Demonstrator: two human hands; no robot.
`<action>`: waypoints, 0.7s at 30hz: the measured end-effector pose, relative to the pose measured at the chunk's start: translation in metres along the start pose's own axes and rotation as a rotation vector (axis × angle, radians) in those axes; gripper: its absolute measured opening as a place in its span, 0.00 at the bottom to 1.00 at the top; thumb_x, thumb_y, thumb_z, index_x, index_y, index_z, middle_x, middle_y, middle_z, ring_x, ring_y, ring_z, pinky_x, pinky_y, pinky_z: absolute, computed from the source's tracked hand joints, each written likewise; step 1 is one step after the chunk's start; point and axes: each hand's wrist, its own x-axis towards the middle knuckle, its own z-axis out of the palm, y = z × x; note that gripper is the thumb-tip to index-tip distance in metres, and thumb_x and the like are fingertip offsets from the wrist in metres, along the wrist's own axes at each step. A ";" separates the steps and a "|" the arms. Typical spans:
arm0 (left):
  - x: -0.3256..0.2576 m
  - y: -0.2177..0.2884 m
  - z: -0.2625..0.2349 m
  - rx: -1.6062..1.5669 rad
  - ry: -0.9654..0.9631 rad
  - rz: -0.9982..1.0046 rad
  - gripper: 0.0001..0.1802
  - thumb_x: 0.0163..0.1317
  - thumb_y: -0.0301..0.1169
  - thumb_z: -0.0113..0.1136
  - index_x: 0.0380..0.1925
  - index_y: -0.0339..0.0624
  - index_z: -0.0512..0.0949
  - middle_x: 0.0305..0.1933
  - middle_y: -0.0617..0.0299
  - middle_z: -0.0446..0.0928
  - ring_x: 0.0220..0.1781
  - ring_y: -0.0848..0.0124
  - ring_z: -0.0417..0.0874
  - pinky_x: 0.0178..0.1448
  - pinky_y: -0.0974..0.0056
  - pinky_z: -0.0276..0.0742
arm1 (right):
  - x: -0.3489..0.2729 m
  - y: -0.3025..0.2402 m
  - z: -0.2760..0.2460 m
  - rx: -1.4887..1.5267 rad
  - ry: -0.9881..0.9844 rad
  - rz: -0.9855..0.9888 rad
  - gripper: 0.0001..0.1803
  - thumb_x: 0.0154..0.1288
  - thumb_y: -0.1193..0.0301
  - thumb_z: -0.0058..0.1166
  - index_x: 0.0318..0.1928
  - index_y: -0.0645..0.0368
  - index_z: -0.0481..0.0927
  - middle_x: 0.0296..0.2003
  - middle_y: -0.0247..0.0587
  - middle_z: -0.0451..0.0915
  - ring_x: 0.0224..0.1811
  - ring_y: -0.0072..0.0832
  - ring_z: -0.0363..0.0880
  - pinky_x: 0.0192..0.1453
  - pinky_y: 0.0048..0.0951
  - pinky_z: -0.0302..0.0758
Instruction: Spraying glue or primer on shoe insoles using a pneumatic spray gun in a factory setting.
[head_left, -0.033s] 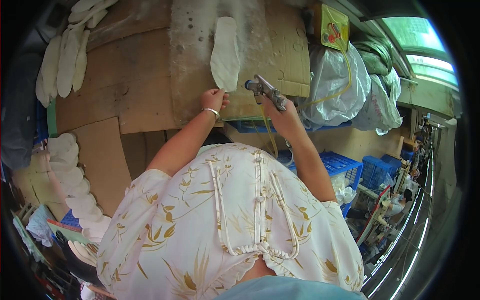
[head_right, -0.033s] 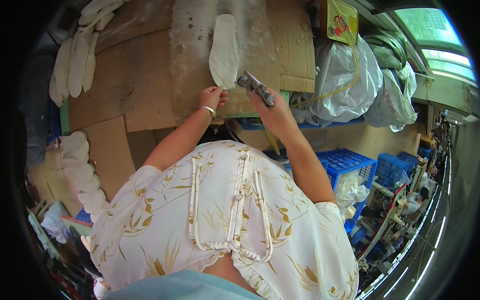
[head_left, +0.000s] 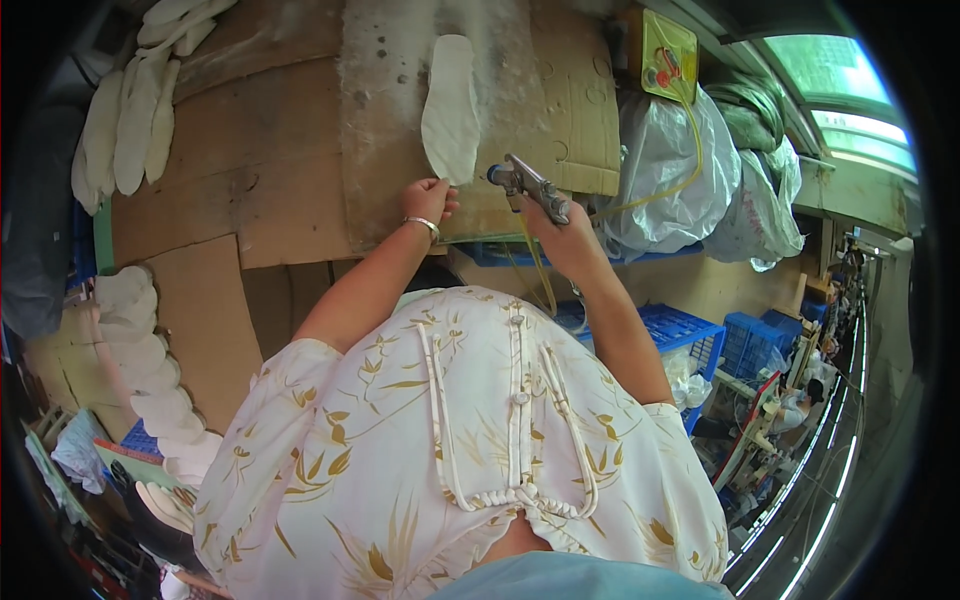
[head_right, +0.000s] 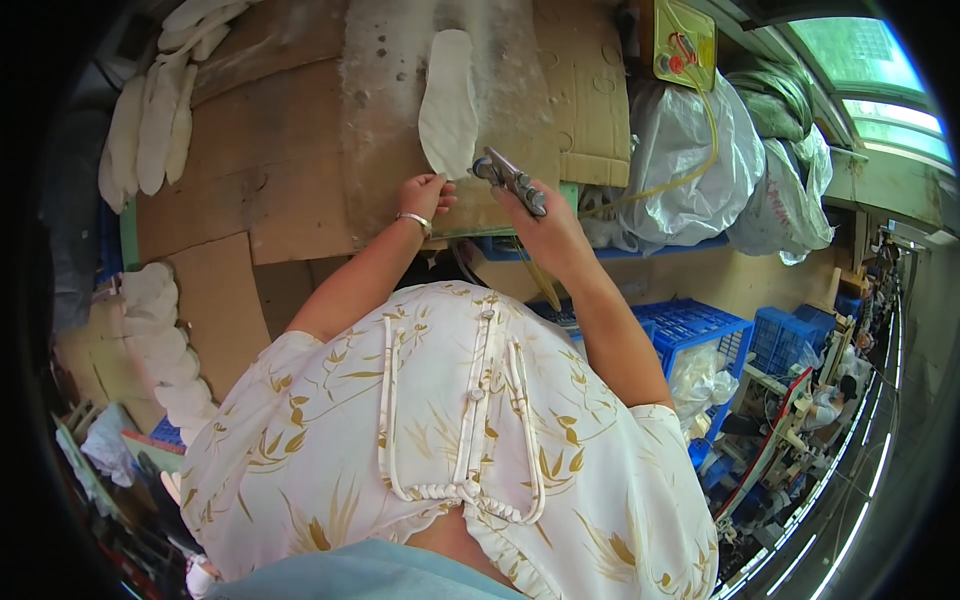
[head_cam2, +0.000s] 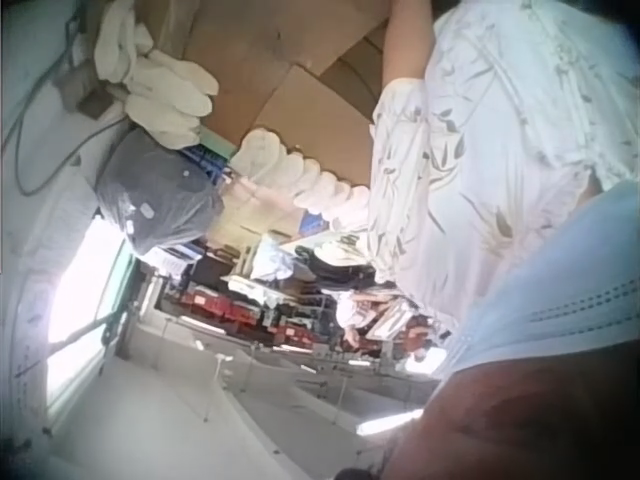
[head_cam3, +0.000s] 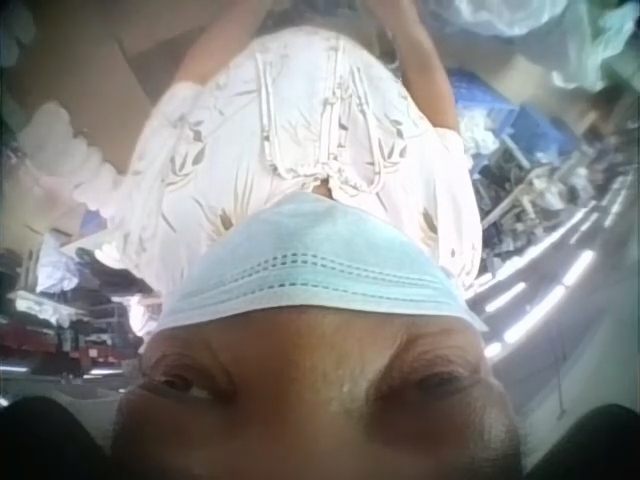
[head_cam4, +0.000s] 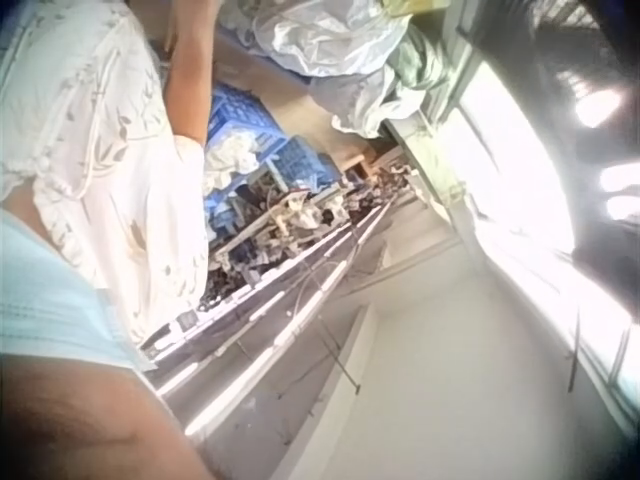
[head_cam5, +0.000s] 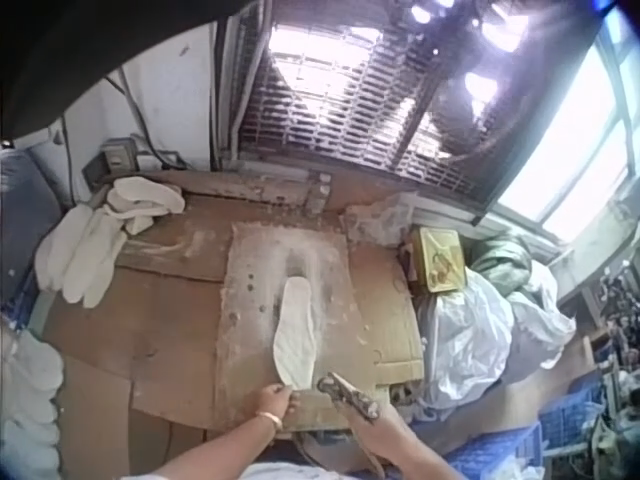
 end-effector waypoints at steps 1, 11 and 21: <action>0.001 0.000 0.000 -0.006 0.006 -0.007 0.09 0.58 0.33 0.53 0.29 0.38 0.75 0.27 0.60 0.80 0.21 0.75 0.79 0.20 0.73 0.72 | 0.002 0.000 0.001 -0.003 -0.001 -0.004 0.14 0.62 0.62 0.50 0.30 0.63 0.72 0.18 0.29 0.64 0.21 0.18 0.57 0.25 0.24 0.59; 0.004 0.000 -0.002 0.017 -0.016 -0.017 0.09 0.58 0.34 0.53 0.30 0.39 0.75 0.29 0.60 0.79 0.22 0.75 0.80 0.20 0.74 0.72 | 0.043 -0.032 -0.005 -0.009 0.119 -0.047 0.17 0.60 0.60 0.51 0.29 0.64 0.73 0.15 0.30 0.65 0.19 0.18 0.60 0.24 0.25 0.61; 0.003 0.001 -0.001 0.021 -0.029 -0.040 0.10 0.59 0.35 0.53 0.31 0.39 0.75 0.30 0.60 0.80 0.22 0.75 0.80 0.20 0.75 0.72 | 0.095 -0.055 -0.013 -0.014 0.235 -0.124 0.17 0.60 0.60 0.52 0.29 0.64 0.76 0.16 0.33 0.69 0.20 0.20 0.65 0.26 0.26 0.64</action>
